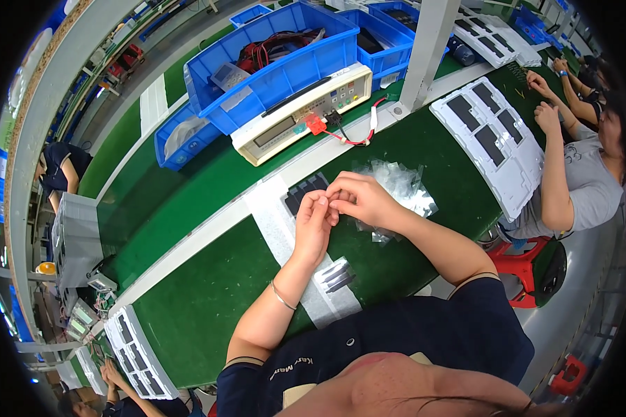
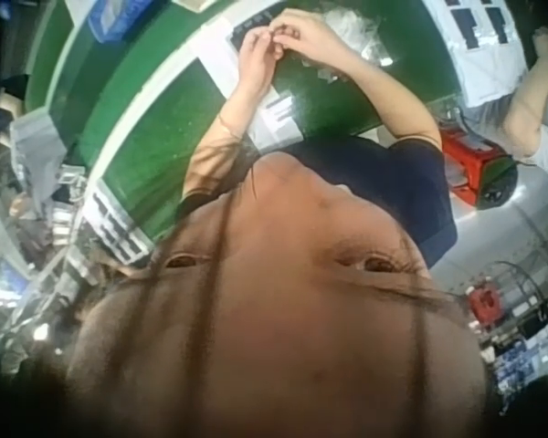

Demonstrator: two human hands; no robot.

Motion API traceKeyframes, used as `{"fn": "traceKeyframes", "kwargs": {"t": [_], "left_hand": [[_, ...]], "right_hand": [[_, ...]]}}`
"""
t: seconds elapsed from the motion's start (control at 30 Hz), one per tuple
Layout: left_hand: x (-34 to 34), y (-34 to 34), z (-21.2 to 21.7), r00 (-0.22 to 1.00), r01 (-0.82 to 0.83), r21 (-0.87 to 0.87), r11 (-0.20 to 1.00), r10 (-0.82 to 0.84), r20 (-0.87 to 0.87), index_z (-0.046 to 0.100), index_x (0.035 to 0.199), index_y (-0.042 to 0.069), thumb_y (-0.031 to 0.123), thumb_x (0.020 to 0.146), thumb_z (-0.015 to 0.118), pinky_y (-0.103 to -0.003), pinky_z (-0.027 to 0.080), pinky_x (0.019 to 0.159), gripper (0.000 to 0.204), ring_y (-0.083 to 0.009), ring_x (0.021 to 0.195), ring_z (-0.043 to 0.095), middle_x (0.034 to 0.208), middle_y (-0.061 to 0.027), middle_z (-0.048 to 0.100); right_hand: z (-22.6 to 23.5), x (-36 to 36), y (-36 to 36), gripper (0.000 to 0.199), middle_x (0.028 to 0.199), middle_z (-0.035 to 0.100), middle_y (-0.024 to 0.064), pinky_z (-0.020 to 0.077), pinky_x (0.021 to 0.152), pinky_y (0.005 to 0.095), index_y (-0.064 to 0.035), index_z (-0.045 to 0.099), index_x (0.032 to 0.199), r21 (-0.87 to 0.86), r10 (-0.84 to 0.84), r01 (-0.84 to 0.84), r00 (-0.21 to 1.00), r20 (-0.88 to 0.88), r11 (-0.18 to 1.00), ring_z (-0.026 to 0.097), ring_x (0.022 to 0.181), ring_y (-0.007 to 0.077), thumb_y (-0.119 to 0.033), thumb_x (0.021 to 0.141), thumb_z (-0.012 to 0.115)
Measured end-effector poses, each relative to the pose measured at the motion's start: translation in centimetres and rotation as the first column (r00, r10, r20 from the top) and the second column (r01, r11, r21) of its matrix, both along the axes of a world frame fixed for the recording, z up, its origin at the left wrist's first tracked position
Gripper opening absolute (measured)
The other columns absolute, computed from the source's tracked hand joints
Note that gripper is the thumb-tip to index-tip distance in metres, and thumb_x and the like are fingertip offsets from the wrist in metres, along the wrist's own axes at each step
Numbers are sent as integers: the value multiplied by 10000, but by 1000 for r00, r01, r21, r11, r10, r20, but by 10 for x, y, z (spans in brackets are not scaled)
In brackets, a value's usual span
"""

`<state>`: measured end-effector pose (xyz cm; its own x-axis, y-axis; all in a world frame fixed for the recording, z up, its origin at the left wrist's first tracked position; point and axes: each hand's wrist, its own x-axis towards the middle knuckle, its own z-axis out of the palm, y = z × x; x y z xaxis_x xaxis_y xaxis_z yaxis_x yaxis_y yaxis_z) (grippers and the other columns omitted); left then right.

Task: The person assembles small black plastic electronic components by hand on a factory assembly line.

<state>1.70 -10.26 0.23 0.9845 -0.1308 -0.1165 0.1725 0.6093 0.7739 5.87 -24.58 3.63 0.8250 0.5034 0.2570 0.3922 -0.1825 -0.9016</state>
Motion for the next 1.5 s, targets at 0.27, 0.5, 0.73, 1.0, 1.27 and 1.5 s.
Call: {"fn": "traceKeyframes", "kwargs": {"t": [0.27,0.5,0.73,1.0,1.27,1.5], "left_hand": [[1,-1,-1,999,0,141,990,-5,31,424,1058,89,203,922,431,-222,353,641,178,-97,704,428,872,-27,512],[1,1,-3,998,23,42,999,-26,65,470,1000,41,207,938,397,-227,384,621,191,-96,678,456,838,-35,516],[1,3,5,998,59,-4,998,-59,-35,507,977,16,258,949,357,-232,381,605,285,-105,652,460,819,-42,522],[5,3,0,998,40,-41,998,-41,-39,528,947,18,241,945,365,-236,352,617,276,-100,664,417,793,-19,514],[0,1,5,999,-17,-57,998,16,-30,520,950,7,274,949,351,-242,343,594,316,-111,648,405,755,-25,475],[-3,-2,4,998,-49,78,996,46,35,521,926,26,210,944,383,-220,341,556,231,-97,614,402,722,-17,464]], "right_hand": [[-6,-3,5,143,791,535,58,455,571,248,-20,575,895,3,18,-18,999,42,1000,564,628,126,-16,755,606],[2,2,-1,83,805,545,49,448,573,234,-13,596,856,50,-49,50,999,-5,998,566,647,129,-32,777,582],[7,-1,-3,86,816,540,50,433,556,236,-16,595,854,5,-37,37,993,112,999,549,661,129,-34,769,591],[9,0,-2,83,813,544,54,439,564,242,-27,588,865,59,-116,111,989,92,992,555,685,134,-39,783,579],[4,2,-4,99,775,562,71,468,578,264,-21,585,869,94,-176,164,975,139,982,582,657,166,-41,772,575],[3,0,-2,131,795,558,66,458,595,257,-15,600,908,64,-105,97,983,148,993,576,684,149,-24,780,576]]}}
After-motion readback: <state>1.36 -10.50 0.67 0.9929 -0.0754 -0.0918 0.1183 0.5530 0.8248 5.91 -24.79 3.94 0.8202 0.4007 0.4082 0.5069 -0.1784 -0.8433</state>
